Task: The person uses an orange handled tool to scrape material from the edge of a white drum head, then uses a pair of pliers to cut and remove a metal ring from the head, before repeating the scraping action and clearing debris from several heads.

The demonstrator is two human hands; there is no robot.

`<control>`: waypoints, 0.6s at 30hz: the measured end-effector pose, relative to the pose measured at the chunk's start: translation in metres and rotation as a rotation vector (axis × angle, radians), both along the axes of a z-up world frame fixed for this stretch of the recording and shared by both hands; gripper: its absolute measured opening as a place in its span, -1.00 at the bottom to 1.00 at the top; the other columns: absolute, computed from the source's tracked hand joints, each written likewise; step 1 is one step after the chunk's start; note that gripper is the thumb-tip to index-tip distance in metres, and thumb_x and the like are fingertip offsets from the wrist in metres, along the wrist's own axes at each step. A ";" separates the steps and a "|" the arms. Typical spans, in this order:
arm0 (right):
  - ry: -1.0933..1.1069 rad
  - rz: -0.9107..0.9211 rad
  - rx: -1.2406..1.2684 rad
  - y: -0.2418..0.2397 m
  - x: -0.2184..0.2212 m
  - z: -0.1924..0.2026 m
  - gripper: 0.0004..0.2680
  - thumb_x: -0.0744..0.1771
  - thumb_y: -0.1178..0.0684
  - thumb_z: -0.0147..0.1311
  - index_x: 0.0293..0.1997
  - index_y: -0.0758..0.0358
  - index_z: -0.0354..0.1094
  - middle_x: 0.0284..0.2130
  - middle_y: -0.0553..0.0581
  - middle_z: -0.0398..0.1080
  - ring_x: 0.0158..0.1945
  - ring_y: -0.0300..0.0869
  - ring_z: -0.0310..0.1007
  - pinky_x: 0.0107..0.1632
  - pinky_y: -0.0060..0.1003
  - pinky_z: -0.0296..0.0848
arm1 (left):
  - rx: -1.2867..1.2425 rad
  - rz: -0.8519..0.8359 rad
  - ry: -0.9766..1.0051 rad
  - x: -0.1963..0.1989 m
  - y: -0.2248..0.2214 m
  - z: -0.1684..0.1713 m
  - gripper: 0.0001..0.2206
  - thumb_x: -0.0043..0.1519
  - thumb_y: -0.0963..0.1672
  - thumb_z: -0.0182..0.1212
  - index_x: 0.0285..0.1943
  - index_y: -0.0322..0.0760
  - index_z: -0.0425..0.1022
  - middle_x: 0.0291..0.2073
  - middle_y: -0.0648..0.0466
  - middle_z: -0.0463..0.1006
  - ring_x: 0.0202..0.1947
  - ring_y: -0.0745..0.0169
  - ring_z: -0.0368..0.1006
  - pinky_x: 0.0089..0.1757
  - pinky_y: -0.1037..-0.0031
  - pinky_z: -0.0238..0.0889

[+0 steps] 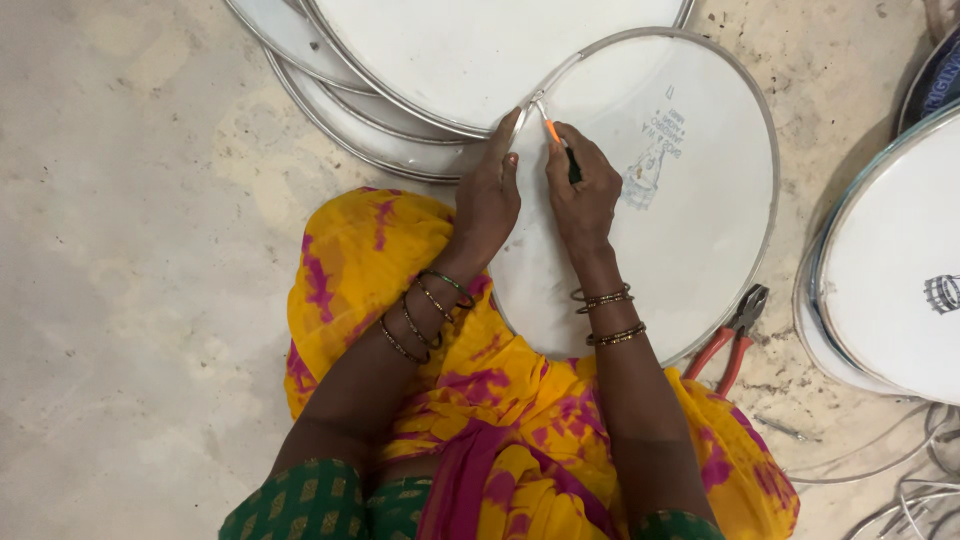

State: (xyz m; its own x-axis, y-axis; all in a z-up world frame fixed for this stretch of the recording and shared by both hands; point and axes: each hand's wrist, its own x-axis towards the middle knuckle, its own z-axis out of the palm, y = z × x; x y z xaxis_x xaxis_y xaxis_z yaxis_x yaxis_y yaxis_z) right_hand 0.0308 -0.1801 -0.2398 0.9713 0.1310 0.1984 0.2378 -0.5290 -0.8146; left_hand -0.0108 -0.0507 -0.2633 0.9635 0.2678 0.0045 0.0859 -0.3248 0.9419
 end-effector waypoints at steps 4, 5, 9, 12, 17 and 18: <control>0.058 -0.003 -0.010 -0.001 0.000 0.003 -0.82 0.41 0.14 0.11 0.12 0.35 0.47 -0.29 0.18 0.54 -0.35 -0.26 0.44 -0.24 -0.35 0.43 | 0.001 0.004 -0.012 0.000 -0.001 -0.003 -0.57 0.45 -0.21 -0.03 0.53 -0.22 0.15 0.35 -0.26 0.38 0.34 -0.26 0.34 0.20 0.22 0.30; 0.075 -0.004 -0.007 -0.001 0.000 0.004 -0.82 0.41 0.14 0.11 0.12 0.35 0.47 -0.30 0.18 0.53 -0.36 -0.26 0.44 -0.25 -0.35 0.42 | 0.007 0.003 -0.014 0.000 -0.001 -0.002 -0.57 0.45 -0.21 -0.03 0.53 -0.23 0.15 0.35 -0.26 0.39 0.34 -0.25 0.35 0.20 0.22 0.30; 0.038 0.016 0.030 0.002 0.000 0.011 -0.82 0.42 0.14 0.11 0.12 0.35 0.47 -0.24 0.17 0.56 -0.30 -0.29 0.48 -0.21 -0.35 0.46 | 0.008 0.008 -0.014 0.000 0.000 0.006 -0.57 0.44 -0.20 -0.02 0.52 -0.25 0.17 0.32 -0.27 0.41 0.31 -0.26 0.37 0.17 0.22 0.33; 0.077 -0.027 0.024 0.007 -0.002 0.018 -0.84 0.42 0.13 0.11 0.10 0.32 0.48 -0.31 0.15 0.55 -0.35 -0.25 0.50 -0.22 -0.33 0.47 | 0.111 0.012 -0.085 0.000 -0.001 0.018 -0.57 0.45 -0.19 -0.02 0.53 -0.24 0.14 0.25 -0.32 0.47 0.19 -0.31 0.46 0.06 0.18 0.39; -0.066 -0.068 -0.279 0.020 -0.009 0.025 -0.83 0.39 0.15 0.12 0.08 0.33 0.49 -0.39 0.22 0.46 -0.38 -0.07 0.46 -0.28 -0.21 0.43 | 0.165 -0.077 0.314 0.002 -0.002 0.031 -0.52 0.45 -0.13 -0.04 0.57 -0.15 0.02 -0.27 -0.28 0.61 -0.25 -0.30 0.55 -0.25 0.06 0.36; -0.086 -0.074 -0.328 0.022 -0.010 0.025 -0.83 0.39 0.15 0.12 0.08 0.33 0.49 -0.40 0.23 0.45 -0.38 -0.04 0.45 -0.29 -0.19 0.43 | 0.166 -0.084 0.292 0.002 -0.002 0.032 -0.51 0.45 -0.13 -0.05 0.57 -0.16 0.00 -0.32 -0.28 0.61 -0.30 -0.29 0.55 -0.29 0.05 0.35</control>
State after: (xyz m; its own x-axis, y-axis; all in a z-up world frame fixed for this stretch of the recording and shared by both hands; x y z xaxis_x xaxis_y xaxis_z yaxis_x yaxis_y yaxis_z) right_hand 0.0211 -0.1581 -0.2146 0.9620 0.1316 0.2394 0.2499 -0.7775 -0.5771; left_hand -0.0085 -0.0528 -0.2313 0.9492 0.2066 -0.2374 0.3103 -0.4888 0.8154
